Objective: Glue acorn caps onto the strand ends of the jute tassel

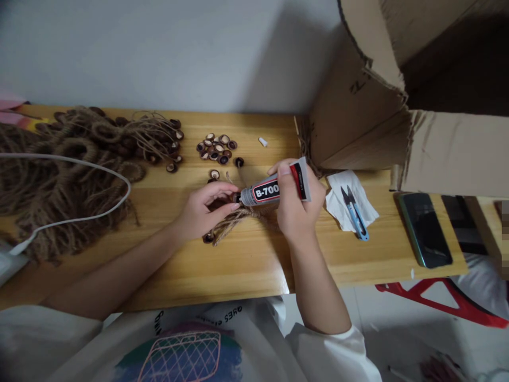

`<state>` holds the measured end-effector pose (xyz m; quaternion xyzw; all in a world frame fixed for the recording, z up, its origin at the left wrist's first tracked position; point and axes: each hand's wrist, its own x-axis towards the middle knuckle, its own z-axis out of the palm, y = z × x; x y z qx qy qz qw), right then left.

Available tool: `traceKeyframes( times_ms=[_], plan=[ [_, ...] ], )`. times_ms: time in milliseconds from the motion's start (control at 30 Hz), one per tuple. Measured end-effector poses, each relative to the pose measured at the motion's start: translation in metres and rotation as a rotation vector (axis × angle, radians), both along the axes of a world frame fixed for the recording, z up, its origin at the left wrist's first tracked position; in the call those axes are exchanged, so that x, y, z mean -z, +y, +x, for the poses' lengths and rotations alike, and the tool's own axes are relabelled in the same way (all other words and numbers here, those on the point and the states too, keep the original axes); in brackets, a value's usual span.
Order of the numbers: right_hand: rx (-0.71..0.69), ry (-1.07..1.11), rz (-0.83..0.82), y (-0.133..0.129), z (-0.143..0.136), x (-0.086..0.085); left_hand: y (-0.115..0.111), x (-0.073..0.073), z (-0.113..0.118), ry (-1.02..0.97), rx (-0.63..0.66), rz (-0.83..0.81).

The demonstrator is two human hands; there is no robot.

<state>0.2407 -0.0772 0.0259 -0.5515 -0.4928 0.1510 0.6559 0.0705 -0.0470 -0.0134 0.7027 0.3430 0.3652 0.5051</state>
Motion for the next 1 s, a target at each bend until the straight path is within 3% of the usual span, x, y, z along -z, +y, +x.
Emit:
traceKeyframes(
  times_ms=[1000],
  plan=[
    [-0.002, -0.045, 0.016, -0.0017, -0.0006, -0.0021, 0.0002, -0.0006, -0.0007, -0.01, 0.016, 0.008]
  ],
)
